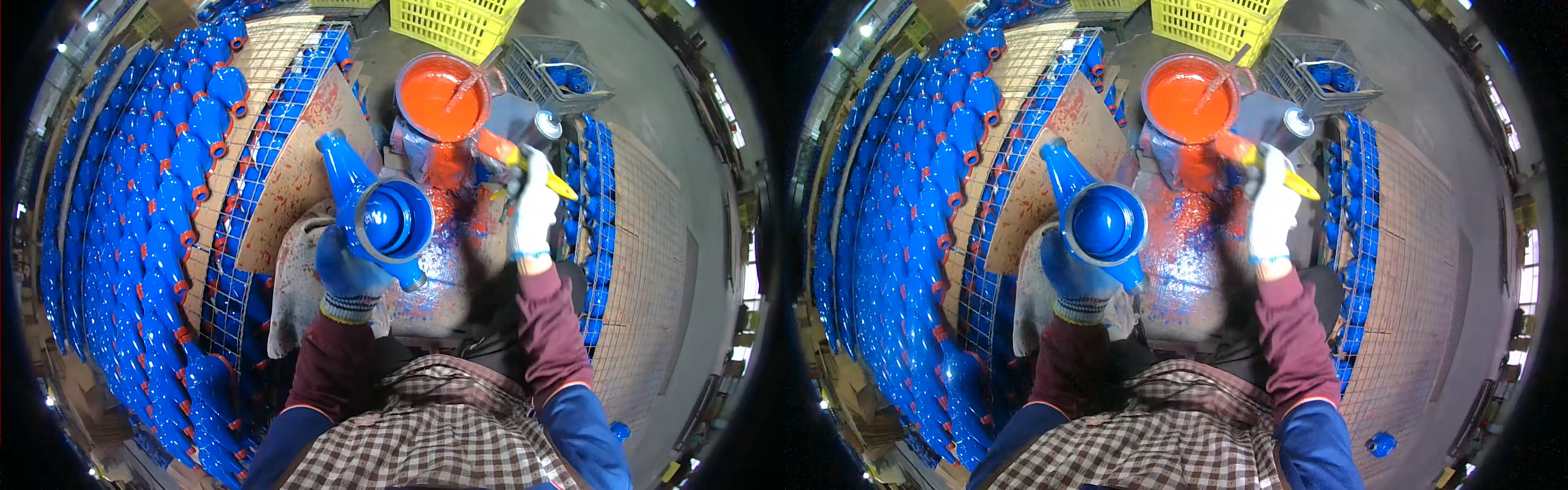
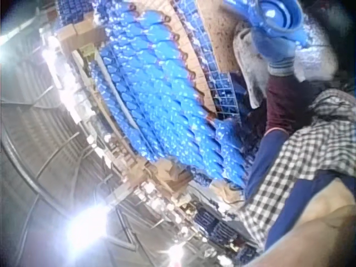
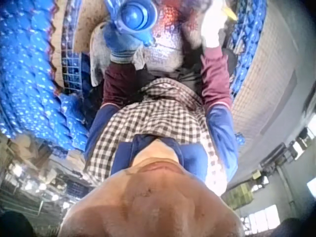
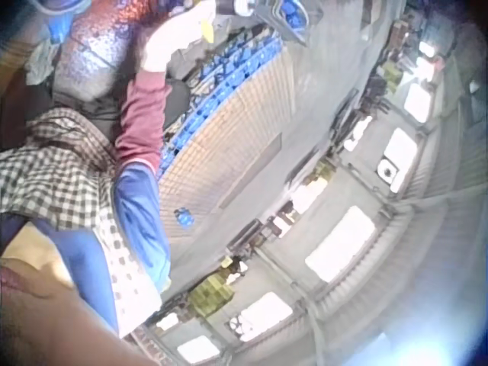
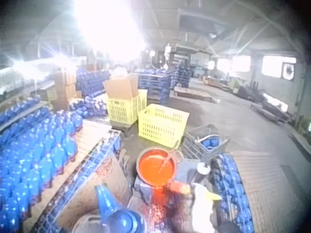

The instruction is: The recorder uses a brush to apply orange/red paint to various blue metal parts on a fabrication floor.

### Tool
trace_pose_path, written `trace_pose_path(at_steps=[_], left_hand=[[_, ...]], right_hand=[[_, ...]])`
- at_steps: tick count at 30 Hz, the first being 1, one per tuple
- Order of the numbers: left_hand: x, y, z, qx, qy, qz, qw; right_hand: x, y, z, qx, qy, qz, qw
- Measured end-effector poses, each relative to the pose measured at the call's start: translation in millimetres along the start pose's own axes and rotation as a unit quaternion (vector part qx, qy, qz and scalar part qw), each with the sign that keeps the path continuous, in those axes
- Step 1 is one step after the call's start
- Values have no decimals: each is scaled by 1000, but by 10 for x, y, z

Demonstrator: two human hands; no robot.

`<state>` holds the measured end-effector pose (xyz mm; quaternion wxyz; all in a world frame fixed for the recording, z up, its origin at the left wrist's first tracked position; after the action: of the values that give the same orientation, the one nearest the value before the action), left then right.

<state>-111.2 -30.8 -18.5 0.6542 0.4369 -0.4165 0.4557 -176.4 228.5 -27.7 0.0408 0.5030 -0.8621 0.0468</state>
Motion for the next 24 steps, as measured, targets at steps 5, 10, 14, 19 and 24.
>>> trace_pose_path(at_steps=[5,10,14,19,24], left_hand=[[-370,-8,60,4,80,165,983],[-545,0,88,-12,-26,150,988],[-465,87,89,32,32,196,980],[-234,38,49,-34,13,148,988],[-202,-246,-73,7,96,172,980]], right_hand=[[447,617,630,-20,-94,-45,994],[588,833,835,-25,-211,-34,976],[537,898,803,-107,-401,-27,909],[460,546,479,37,-224,-141,964],[-42,-143,271,212,175,-39,961]])
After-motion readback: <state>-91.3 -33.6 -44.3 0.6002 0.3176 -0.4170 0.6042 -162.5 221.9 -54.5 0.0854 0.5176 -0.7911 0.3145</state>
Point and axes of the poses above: each hand's wrist, its own y-axis towards the middle knuckle, its own x-axis out of the palm, z = x × y, the point moved 5 cm from there along y, towards the middle knuckle, and after that the axes turned 3 degrees about x, right-handed, at the moved point
